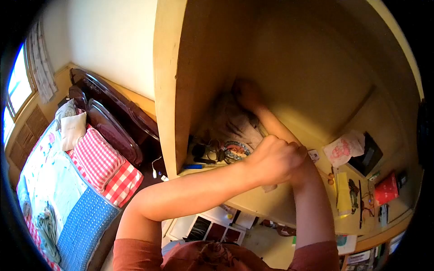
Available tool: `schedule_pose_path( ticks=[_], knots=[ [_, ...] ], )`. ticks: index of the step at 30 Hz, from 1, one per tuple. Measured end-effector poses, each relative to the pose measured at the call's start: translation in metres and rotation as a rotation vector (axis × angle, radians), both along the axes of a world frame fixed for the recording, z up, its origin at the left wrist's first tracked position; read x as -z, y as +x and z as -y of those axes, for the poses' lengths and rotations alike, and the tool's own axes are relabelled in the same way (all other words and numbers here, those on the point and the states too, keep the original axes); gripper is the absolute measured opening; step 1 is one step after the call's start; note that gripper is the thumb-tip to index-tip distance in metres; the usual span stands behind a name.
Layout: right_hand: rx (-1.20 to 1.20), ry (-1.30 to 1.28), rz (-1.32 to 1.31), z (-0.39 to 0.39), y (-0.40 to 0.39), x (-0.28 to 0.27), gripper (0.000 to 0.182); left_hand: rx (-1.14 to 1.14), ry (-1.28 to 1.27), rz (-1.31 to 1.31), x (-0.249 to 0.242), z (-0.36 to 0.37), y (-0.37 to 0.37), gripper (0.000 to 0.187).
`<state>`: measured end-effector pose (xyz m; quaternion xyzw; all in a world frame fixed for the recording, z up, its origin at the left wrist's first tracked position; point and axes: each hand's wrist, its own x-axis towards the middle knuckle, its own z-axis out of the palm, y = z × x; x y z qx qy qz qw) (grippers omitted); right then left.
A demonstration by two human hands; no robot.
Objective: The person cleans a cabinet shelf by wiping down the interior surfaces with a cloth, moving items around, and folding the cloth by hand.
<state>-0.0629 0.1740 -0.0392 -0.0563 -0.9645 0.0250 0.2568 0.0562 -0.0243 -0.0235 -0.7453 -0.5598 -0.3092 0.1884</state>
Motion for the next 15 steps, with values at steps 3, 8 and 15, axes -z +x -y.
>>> schedule_pose_path(
  ticks=[3,8,15],
  knots=[
    [0.006,0.031,0.011,0.004,0.0,-0.001,0.026,0.051,0.162,0.062,0.007,-0.003,0.0,0.028],
    [0.014,-0.053,-0.045,-0.022,-0.018,0.029,0.028,-0.011,0.042,0.117,-0.004,0.005,0.0,0.018],
    [0.014,-0.359,0.059,-0.017,0.065,-0.019,0.017,0.02,0.058,0.107,-0.002,0.005,0.001,0.017]
  ],
)
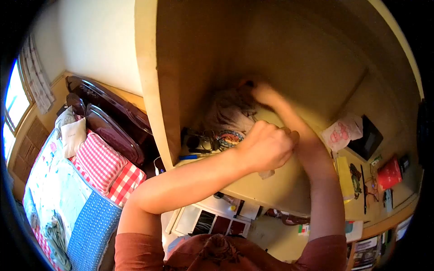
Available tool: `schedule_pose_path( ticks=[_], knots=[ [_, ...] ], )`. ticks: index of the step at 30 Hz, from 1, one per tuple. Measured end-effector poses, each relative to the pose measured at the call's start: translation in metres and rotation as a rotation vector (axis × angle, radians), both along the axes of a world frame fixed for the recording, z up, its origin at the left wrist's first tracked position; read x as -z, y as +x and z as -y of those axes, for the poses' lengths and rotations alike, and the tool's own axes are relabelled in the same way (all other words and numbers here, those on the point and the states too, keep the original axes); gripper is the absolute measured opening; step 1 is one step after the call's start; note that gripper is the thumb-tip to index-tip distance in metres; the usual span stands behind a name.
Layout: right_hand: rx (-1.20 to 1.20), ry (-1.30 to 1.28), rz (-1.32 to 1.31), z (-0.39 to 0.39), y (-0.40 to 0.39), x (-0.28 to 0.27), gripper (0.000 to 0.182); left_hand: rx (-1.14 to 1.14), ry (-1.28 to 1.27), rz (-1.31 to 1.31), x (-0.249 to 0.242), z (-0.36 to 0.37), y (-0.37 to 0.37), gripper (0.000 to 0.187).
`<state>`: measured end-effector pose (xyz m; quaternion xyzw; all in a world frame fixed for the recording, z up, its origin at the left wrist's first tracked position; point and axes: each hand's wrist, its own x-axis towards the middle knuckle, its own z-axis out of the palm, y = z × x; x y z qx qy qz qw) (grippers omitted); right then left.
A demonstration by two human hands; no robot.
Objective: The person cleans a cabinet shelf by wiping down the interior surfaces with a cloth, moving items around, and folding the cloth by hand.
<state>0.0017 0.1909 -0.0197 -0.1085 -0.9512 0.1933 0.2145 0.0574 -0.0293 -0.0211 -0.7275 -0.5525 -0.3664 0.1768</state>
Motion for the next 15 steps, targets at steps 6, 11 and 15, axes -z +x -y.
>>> schedule_pose_path(
  ticks=[6,11,15],
  knots=[
    [0.162,-0.123,0.328,-0.015,0.069,-0.026,0.018,0.091,0.031,0.008,0.002,-0.001,0.006,0.017],
    [0.103,0.007,0.116,-0.057,0.08,0.009,0.017,-0.327,0.125,-0.056,-0.009,-0.001,-0.011,0.023],
    [0.316,0.059,0.422,-0.042,0.085,-0.018,0.024,-0.683,-0.31,0.061,0.003,-0.005,-0.027,0.039]
  ],
)
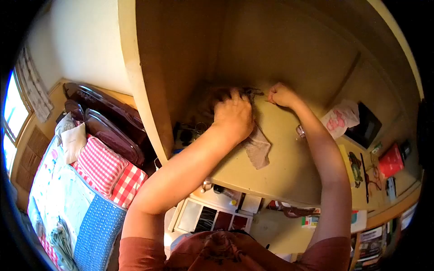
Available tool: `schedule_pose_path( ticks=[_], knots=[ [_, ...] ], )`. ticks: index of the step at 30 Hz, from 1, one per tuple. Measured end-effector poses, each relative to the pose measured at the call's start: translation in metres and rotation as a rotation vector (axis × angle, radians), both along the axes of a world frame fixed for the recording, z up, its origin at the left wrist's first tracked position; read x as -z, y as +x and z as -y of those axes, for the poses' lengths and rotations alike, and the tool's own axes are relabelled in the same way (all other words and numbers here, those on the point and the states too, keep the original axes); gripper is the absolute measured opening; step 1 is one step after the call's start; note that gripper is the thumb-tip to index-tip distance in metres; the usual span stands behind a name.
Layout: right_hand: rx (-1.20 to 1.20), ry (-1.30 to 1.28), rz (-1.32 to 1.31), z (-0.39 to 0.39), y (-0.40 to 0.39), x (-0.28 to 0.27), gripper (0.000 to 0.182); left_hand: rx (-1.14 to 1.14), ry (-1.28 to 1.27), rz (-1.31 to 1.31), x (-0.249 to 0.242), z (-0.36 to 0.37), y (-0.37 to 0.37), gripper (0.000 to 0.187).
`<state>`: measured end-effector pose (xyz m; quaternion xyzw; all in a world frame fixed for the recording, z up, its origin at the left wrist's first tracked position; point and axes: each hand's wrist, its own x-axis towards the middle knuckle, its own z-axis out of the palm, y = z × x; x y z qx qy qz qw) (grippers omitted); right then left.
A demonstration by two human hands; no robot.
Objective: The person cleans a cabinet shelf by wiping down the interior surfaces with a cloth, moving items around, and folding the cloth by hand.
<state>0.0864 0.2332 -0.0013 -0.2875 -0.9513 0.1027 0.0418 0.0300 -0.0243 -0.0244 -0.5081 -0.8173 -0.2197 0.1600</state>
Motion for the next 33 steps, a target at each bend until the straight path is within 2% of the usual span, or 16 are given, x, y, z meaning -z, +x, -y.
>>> schedule_pose_path(
  ticks=[1,3,5,6,7,10,12,14,16,18,22,25,28,30,31,33],
  knots=[
    [0.015,-0.007,0.063,-0.003,0.0,-0.001,0.028,-0.004,0.003,0.002,-0.004,0.001,0.001,0.039],
    [0.024,-0.007,0.126,0.003,-0.001,-0.006,0.032,0.227,-0.214,0.101,-0.013,0.003,0.003,0.037],
    [0.05,0.011,-0.279,0.035,-0.001,-0.008,0.042,0.376,-0.17,0.182,-0.011,0.001,0.009,0.036],
    [0.039,-0.069,-0.335,0.037,-0.006,-0.003,0.045,0.423,-0.117,0.199,-0.009,-0.001,0.013,0.035],
    [0.04,-0.071,-0.338,0.051,-0.009,-0.007,0.045,0.471,-0.067,0.218,-0.005,-0.002,0.016,0.035],
    [-0.128,-0.108,-0.053,0.068,-0.023,-0.001,0.053,0.603,0.067,0.108,0.01,-0.008,0.017,0.035],
    [-0.149,0.055,-0.173,0.05,-0.044,0.03,0.054,0.532,0.007,0.092,-0.004,0.003,0.025,0.032],
    [-0.058,0.02,-0.122,0.07,-0.049,0.016,0.052,0.464,-0.057,0.074,-0.01,0.006,0.027,0.03],
    [0.028,-0.006,-0.073,0.077,-0.065,0.011,0.051,0.493,0.375,-0.172,-0.01,0.003,0.024,0.023],
    [-0.126,-0.032,-0.787,0.075,-0.096,0.009,0.042,0.544,0.425,-0.16,-0.013,0.007,0.025,0.019],
    [-0.18,0.079,-0.891,0.076,-0.151,0.019,0.031,0.624,0.544,-0.123,-0.009,0.007,0.029,0.017],
    [-0.212,0.353,-0.975,0.08,-0.172,0.044,0.03,0.594,0.512,-0.099,-0.006,0.006,0.028,0.019],
    [-0.094,0.207,-0.693,0.094,-0.146,0.053,0.032,0.635,0.553,-0.089,-0.007,0.006,0.033,0.021],
    [-0.212,0.364,-0.246,0.074,-0.147,0.058,0.035,0.673,0.615,-0.128,-0.005,0.004,0.033,0.022],
    [-0.215,0.362,-0.242,0.062,-0.141,0.046,0.035,0.669,0.615,-0.124,-0.003,0.003,0.032,0.022],
    [-0.445,0.446,-0.024,0.052,-0.131,0.014,0.036,0.686,0.505,-0.091,0.005,0.003,0.027,0.021]
  ],
)
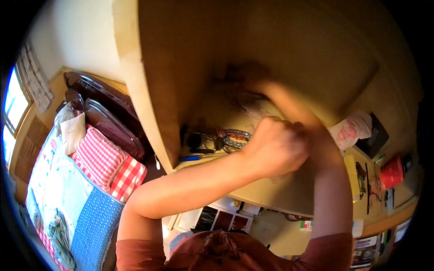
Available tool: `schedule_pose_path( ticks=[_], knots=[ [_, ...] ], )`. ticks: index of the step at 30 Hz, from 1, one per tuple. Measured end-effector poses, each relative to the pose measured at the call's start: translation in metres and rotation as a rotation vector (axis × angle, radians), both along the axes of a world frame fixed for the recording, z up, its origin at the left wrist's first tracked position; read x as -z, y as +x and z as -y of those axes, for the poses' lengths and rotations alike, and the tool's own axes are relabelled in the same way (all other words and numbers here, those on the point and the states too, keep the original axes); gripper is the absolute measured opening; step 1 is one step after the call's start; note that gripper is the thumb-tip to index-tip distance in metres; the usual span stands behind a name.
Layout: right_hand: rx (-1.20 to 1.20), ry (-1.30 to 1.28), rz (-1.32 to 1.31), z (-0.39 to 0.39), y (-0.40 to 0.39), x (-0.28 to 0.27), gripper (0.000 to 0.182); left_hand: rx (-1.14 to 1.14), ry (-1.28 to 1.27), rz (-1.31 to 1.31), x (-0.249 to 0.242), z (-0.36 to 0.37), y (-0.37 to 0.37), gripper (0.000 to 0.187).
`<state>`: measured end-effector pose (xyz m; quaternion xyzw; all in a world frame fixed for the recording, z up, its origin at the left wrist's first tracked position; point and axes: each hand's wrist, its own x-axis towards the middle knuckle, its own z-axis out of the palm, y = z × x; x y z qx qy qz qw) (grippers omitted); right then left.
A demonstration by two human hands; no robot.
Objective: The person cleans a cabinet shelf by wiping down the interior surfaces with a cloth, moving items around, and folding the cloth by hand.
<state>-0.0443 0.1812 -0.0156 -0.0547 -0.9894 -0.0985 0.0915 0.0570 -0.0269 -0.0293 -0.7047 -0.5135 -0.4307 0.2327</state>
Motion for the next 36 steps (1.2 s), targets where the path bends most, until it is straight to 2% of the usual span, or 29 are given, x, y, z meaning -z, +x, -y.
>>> schedule_pose_path(
  ticks=[1,6,11,13,15,18,22,24,27,30,32,33,34,36],
  knots=[
    [-0.065,0.043,0.08,0.004,0.002,-0.011,0.037,-0.01,0.002,0.008,0.003,-0.001,0.0,0.021],
    [0.299,0.188,0.056,0.051,0.022,-0.026,0.03,-0.113,-0.081,-0.145,0.0,0.001,0.006,0.018],
    [0.082,0.01,-0.155,0.009,-0.012,0.031,0.026,-0.099,0.054,-0.088,0.005,0.001,0.009,0.016],
    [0.025,-0.05,-0.231,-0.004,-0.011,0.038,0.026,-0.079,0.084,-0.068,0.004,0.001,0.013,0.016],
    [-0.093,-0.021,-0.148,-0.015,-0.007,0.035,0.023,-0.113,-0.01,-0.101,-0.001,0.0,0.012,0.016],
    [-0.112,-0.029,-0.17,-0.02,0.004,0.035,0.023,-0.05,0.048,-0.059,-0.004,0.005,0.011,0.016],
    [0.005,-0.029,-0.216,-0.014,-0.005,0.042,0.024,-0.074,0.012,-0.105,-0.007,0.006,0.009,0.017],
    [0.066,-0.068,-0.229,-0.015,-0.008,0.053,0.025,-0.13,-0.152,-0.162,-0.011,0.007,0.011,0.017],
    [-0.083,-0.054,-0.247,-0.026,0.001,0.05,0.025,-0.082,-0.017,-0.097,-0.009,0.002,0.01,0.017],
    [-0.221,-0.016,-0.294,-0.024,0.001,0.043,0.026,-0.115,-0.051,-0.098,-0.007,0.002,0.01,0.019],
    [-0.035,-0.073,-0.261,-0.01,-0.017,0.041,0.028,-0.106,0.043,-0.083,0.001,-0.004,0.008,0.019],
    [0.157,-0.128,-0.219,-0.01,-0.022,0.044,0.029,-0.092,0.136,-0.061,0.001,-0.004,0.008,0.02],
    [0.166,-0.135,-0.209,-0.011,-0.016,0.049,0.029,-0.085,0.128,-0.051,0.003,-0.005,0.01,0.02],
    [0.003,-0.102,-0.257,-0.036,-0.007,0.07,0.03,-0.123,-0.094,-0.157,-0.01,0.002,0.007,0.02]
  ],
)
